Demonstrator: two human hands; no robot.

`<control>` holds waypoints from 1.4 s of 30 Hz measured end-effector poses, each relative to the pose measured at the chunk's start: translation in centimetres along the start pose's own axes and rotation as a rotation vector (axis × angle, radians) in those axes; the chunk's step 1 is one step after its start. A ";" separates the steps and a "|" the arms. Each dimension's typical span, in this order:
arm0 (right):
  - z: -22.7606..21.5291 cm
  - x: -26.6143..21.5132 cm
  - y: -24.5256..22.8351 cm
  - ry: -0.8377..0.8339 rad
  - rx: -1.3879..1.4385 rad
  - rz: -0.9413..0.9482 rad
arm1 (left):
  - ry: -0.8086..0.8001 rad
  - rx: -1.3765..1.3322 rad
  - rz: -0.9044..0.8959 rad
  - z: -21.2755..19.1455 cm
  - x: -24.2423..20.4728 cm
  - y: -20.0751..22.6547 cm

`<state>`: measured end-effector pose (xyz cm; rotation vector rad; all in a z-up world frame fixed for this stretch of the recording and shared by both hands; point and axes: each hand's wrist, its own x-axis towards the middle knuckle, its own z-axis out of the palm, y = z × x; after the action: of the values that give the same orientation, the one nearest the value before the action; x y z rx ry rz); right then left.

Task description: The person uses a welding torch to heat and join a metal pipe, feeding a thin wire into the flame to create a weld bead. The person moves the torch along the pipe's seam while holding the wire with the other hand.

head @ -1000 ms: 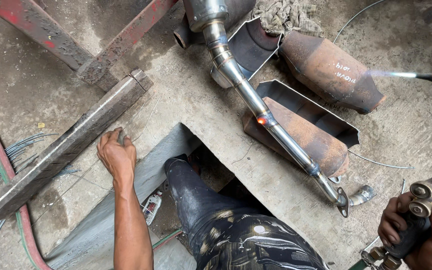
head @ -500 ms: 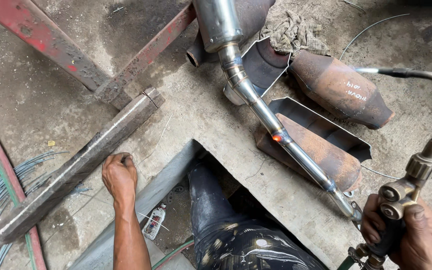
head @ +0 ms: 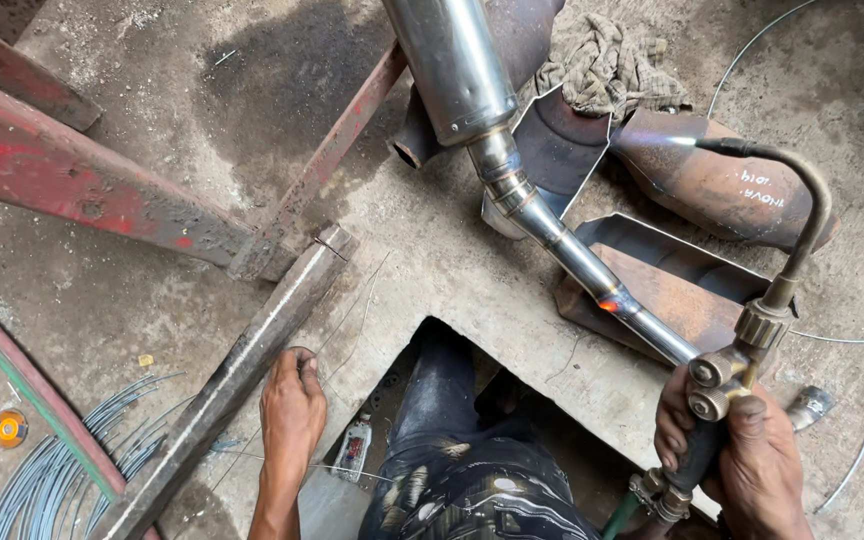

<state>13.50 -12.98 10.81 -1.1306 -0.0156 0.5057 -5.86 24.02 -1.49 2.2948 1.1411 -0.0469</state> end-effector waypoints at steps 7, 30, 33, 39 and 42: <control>-2.1 -0.5 4.5 -0.047 0.114 -0.157 | -0.006 -0.114 -0.051 -4.8 -0.9 5.8; -2.4 -0.3 13.6 0.062 0.227 0.094 | -0.128 -0.274 0.321 -6.1 2.0 9.7; -1.8 -0.4 13.5 0.064 0.228 0.092 | -0.107 -0.251 0.393 -6.6 1.9 9.5; -0.5 -0.2 13.2 -0.007 0.307 0.099 | -0.004 -0.226 0.493 -8.0 2.1 9.1; 0.1 0.3 12.7 0.024 0.270 0.123 | 0.023 -0.239 0.516 -8.0 2.3 9.0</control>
<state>8.93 -8.58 -0.24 -0.8764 0.1401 0.5855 0.55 25.46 8.81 2.3010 0.5024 0.2970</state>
